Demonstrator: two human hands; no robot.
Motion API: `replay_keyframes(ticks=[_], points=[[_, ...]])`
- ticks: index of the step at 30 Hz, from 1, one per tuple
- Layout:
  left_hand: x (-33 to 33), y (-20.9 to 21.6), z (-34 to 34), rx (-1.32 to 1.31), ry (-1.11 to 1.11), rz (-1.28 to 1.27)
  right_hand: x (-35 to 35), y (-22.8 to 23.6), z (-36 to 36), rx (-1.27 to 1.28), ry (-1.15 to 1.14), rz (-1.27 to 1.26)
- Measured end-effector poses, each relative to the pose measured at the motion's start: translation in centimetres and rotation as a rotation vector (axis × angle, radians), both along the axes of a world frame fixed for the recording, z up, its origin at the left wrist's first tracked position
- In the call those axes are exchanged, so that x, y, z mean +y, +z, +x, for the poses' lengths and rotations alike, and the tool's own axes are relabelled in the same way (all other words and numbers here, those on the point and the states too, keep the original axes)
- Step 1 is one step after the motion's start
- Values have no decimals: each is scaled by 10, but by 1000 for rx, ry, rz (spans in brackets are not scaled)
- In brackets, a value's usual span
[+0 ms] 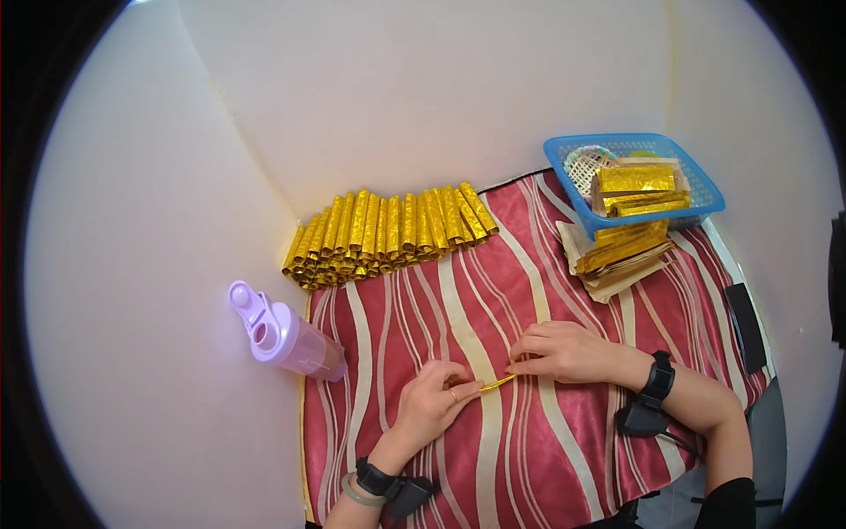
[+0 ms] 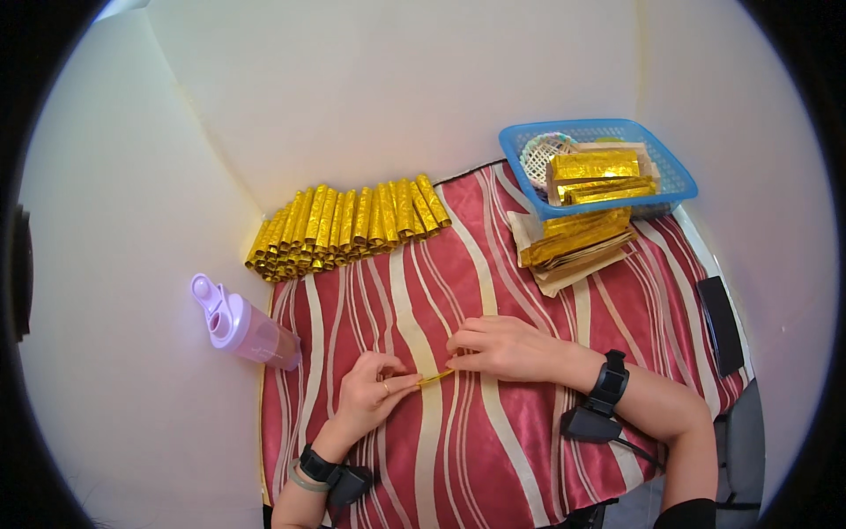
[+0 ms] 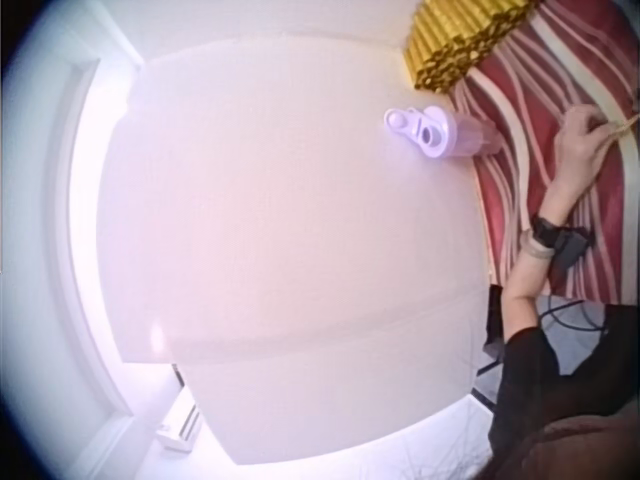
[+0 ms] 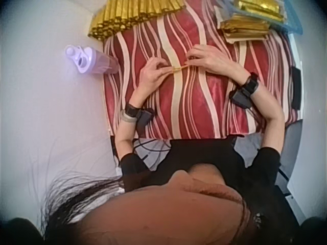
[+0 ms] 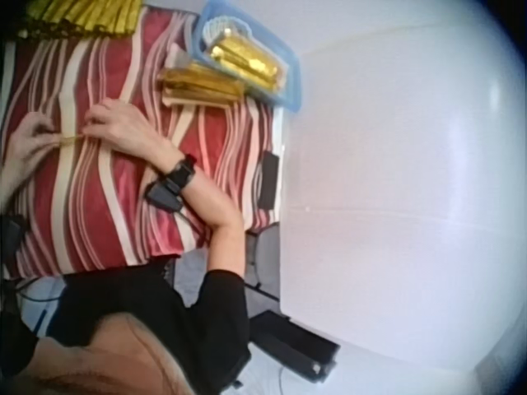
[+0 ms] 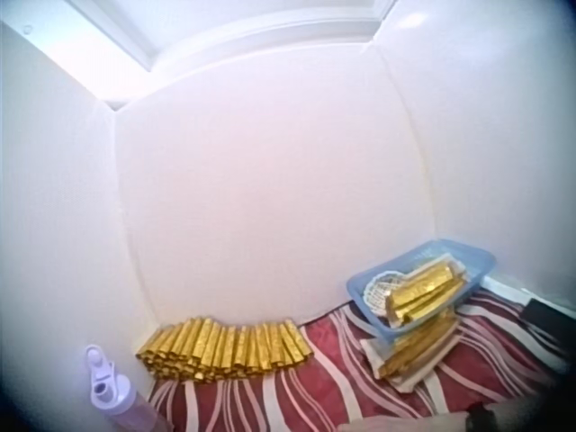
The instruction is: Folding and stacking gold-colored foil sheets into specific shapes.
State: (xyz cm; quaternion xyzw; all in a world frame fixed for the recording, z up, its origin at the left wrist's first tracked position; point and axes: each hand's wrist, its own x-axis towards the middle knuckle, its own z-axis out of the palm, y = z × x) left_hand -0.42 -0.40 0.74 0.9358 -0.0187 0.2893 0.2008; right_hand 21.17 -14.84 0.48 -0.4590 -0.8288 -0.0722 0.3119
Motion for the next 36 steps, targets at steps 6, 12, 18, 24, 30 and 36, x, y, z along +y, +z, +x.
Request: replay_keyframes(ticks=[6, 12, 18, 24, 30, 36], points=[[-3, 3, -8, 169, -32, 468, -5, -5, -2, -337, -30, 23], [-4, 1, -5, 191, -111, 367, -10, -12, -12, -376, -96, -18], [-2, 1, 0, 202, -138, 174, -9, -2, -13, -373, -108, 28], [1, -8, 2, 259, -86, 64, -10, -6, -13, -329, -138, -58], [-9, 4, 6, 307, -75, 83, -5, -20, 0, -98, -99, -110], [0, -17, -1, 106, 33, -95, -2, -16, -2, 415, -97, -277]])
